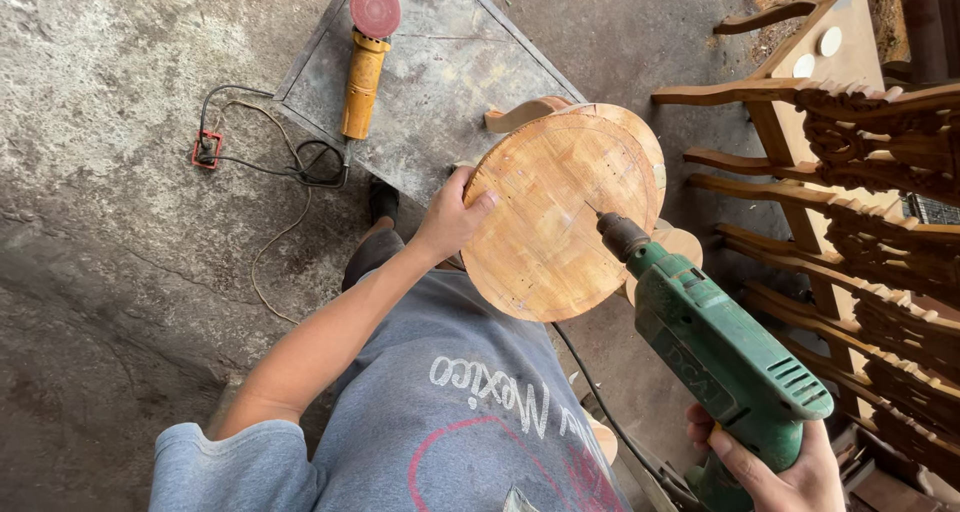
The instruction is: The person drills holes into a wooden stool seat using an electric drill, wraps the power cord around the drill, and places the drill inside a cabinet.
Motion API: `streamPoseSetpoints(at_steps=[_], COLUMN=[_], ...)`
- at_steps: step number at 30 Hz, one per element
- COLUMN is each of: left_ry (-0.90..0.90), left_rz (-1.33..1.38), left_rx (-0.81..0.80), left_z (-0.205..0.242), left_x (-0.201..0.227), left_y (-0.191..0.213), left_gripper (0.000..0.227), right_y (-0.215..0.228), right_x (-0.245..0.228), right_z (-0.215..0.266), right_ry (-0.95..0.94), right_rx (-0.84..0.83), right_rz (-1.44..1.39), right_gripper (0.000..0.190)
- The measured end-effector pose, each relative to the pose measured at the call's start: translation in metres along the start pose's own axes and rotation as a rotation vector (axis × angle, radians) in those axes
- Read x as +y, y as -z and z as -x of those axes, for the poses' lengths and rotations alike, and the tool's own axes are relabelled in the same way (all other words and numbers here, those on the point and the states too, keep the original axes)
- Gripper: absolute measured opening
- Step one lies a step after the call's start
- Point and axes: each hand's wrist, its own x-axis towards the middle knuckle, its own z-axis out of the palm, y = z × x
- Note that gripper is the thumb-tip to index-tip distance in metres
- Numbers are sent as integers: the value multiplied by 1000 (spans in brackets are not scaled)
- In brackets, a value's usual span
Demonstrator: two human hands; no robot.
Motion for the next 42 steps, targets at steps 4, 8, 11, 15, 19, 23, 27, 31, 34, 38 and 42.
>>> streamPoseSetpoints(at_steps=[4, 8, 11, 15, 19, 23, 27, 31, 34, 38, 42], left_ry=[23, 69, 122, 29, 12, 24, 22, 59, 35, -4, -42], left_rz=[-14, -140, -155, -165, -67, 6, -39, -46, -20, -34, -79], left_rx=[3, 23, 1, -32, -83, -76, -48, -55, -54, -29, 4], left_z=[-3, -9, -9, 2, 12, 14, 14, 14, 13, 13, 15], left_x=[4, 14, 20, 15, 8, 6, 8, 9, 8, 6, 5], left_y=[7, 14, 18, 24, 25, 22, 21, 20, 20, 18, 18], left_gripper=[36, 35, 37, 46, 57, 50, 49, 48, 49, 51, 50], right_y=[-8, -15, -27, -52, -75, -92, -101, -99, -87, -74, -83], right_x=[-7, -17, -30, -53, -76, -95, -109, -113, -108, -104, -116], right_z=[-2, -5, -10, -22, -33, -42, -45, -45, -48, -49, -46], right_ry=[-5, -102, -81, -78, -124, -177, -179, -213, -246, -179, -23], right_rx=[-12, 33, -12, -103, -150, -141, -117, -123, -136, -243, -252], right_rz=[-17, 79, 130, 205, 269, 384, 477, 467, 488, 512, 751], right_gripper=[74, 72, 69, 61, 61, 63, 64, 65, 63, 68, 98])
